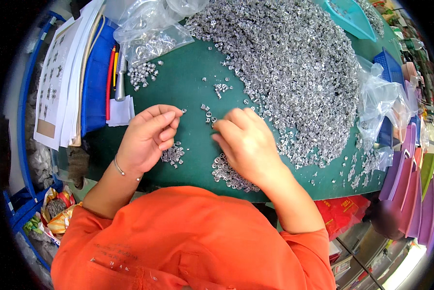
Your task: The person sits at a green workbench and sorts small silver metal components by hand. They pick individual pieces from a large pile, inspect them, and place them into smaller, organized piles on the table surface. The task involves repetitive picking and placing of the metal parts without the use of tools.
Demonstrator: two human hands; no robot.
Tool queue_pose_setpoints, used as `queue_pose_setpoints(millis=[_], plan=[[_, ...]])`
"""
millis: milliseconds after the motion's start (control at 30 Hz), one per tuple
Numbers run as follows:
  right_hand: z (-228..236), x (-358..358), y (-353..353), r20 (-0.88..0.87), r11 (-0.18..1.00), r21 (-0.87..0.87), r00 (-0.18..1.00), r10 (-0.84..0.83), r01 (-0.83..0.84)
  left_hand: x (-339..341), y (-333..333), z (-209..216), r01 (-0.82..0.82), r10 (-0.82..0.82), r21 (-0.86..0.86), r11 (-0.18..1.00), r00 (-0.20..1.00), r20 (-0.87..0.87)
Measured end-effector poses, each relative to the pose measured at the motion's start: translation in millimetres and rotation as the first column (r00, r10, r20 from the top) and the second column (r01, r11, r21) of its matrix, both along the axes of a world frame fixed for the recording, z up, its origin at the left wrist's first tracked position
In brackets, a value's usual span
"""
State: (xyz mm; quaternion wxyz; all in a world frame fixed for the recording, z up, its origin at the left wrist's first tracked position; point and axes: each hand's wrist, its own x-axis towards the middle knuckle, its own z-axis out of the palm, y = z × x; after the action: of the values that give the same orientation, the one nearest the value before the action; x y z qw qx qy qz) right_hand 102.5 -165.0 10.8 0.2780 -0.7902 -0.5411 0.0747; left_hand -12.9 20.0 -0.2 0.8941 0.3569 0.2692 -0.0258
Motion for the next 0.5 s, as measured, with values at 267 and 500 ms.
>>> queue_pose_setpoints(millis=[267,500], plan=[[-2,8,3,-0.342,0.975,0.033,0.919,-0.197,0.221,-10,6,0,-0.045,0.049,0.119,0.992,0.998,-0.025],[-20,12,20,0.011,0.991,0.127,0.999,-0.049,0.047,33,-13,-18,-0.117,-0.374,0.993,0.028,0.92,0.119]])
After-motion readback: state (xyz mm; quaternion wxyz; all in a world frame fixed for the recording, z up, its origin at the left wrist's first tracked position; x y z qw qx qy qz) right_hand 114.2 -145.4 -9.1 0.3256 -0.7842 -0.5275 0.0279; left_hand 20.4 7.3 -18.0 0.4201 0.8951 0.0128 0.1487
